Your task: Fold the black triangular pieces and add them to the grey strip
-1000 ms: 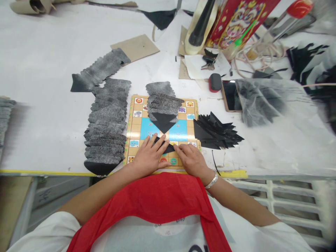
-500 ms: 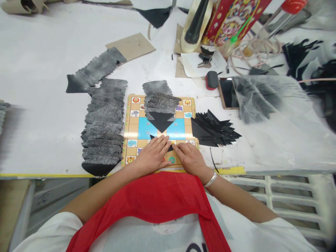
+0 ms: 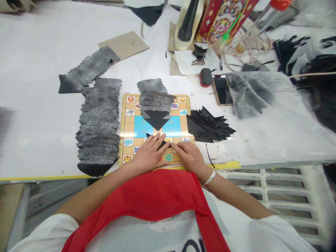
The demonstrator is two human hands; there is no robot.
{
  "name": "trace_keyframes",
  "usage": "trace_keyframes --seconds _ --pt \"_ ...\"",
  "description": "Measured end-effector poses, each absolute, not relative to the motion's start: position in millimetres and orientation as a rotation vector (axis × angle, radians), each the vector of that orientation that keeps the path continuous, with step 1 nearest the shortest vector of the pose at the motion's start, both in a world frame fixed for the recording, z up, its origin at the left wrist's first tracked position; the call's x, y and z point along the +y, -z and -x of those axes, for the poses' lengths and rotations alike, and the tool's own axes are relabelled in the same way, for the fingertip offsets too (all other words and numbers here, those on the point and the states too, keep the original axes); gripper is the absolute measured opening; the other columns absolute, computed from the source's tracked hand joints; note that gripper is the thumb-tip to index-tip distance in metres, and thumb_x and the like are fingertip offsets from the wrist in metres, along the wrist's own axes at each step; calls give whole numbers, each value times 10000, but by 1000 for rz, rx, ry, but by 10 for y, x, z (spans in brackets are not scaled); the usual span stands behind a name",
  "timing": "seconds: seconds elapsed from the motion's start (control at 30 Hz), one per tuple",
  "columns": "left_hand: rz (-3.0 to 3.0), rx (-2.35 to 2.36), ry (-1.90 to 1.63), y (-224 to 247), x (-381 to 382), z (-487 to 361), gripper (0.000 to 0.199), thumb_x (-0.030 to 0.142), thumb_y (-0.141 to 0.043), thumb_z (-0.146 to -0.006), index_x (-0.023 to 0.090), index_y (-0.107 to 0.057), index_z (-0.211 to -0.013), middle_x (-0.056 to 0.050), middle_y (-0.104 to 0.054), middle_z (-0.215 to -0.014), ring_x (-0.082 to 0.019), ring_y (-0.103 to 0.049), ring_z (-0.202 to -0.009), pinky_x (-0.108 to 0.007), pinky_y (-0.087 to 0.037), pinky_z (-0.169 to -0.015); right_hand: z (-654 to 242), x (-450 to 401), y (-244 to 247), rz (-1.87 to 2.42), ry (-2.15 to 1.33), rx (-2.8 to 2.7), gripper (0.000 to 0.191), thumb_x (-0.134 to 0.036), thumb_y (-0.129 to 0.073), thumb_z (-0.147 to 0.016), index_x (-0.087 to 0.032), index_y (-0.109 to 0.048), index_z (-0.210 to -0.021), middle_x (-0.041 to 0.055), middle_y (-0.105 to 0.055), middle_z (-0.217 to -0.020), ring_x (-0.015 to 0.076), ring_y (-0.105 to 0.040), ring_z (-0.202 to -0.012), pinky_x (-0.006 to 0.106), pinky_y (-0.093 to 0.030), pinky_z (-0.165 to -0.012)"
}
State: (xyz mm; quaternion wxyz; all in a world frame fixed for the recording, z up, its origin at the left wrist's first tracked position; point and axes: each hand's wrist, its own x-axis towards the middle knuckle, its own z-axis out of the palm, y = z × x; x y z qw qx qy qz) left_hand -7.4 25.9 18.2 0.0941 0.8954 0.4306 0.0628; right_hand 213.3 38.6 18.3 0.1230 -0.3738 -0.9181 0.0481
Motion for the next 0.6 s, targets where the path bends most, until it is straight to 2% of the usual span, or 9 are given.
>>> trace_keyframes --seconds 0.17,0.4,0.6 --pt "-2638 1272 -194 -176 263 79 748 611 -498 -807 149 -377 -1384 -201 -287 -1472 -357 -227 -1365 -491 -205 -1096 -2138 390 -190 1072 -129 -2700 311 -168 -421 -917 -138 -580 -1183 102 -606 -1017 202 -476 -879 337 -399 -805" --pt "-2617 1273 -189 -189 266 68 766 642 -502 -786 172 -388 -1381 -207 -270 -1476 -366 -216 -1368 -500 -197 -1092 -2149 404 -273 1038 -100 -2812 333 -194 -446 -909 -141 -552 -1220 115 -590 -1036 217 -466 -890 350 -390 -769" --pt "-2621 1267 -181 -214 262 56 773 638 -552 -754 219 -387 -1383 -209 -260 -1479 -398 -221 -1356 -533 -213 -1067 -2161 353 -204 1082 -140 -2655 329 -126 -404 -896 -119 -573 -1179 117 -602 -1022 215 -484 -912 347 -402 -810"
